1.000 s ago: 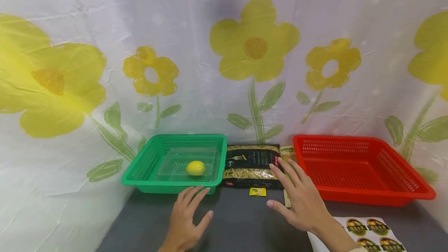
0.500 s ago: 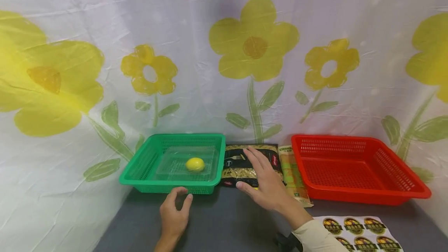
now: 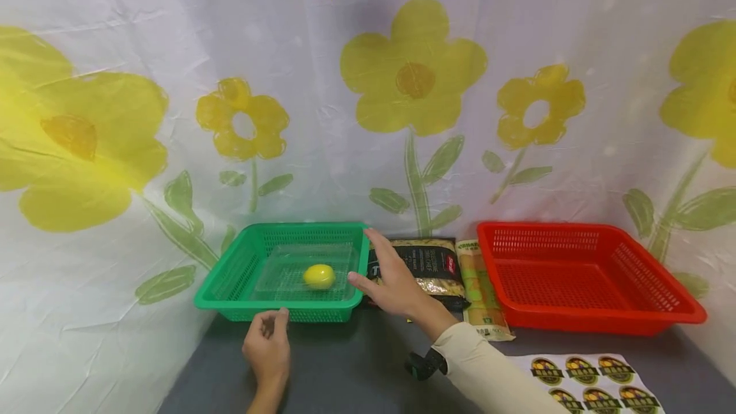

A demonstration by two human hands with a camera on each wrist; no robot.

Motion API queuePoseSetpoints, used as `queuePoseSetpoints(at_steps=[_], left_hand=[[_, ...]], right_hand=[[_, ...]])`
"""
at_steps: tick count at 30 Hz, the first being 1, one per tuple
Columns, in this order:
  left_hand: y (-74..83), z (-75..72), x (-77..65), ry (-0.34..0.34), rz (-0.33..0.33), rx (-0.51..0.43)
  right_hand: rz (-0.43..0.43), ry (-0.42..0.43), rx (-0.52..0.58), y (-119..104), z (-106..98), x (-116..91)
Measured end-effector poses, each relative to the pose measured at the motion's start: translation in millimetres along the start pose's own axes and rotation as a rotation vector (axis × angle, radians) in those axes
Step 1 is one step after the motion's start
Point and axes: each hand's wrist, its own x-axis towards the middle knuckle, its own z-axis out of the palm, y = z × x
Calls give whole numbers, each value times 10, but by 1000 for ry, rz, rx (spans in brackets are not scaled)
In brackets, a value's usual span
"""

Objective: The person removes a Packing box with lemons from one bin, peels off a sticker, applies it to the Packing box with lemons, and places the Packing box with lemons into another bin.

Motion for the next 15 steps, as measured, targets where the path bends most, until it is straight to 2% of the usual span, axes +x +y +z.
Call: queuePoseSetpoints(at_steps=[4,8,15], left_hand=[[-43,2,90,13,-74,-90],[-86,-10,171,22,-179,-219],[-70,5,288,86,-456,-456]], right_hand=[[51,-19,41,-35,97,124],[129,-39,131,-52,197,214],[286,-44,272,-25,354,326]])
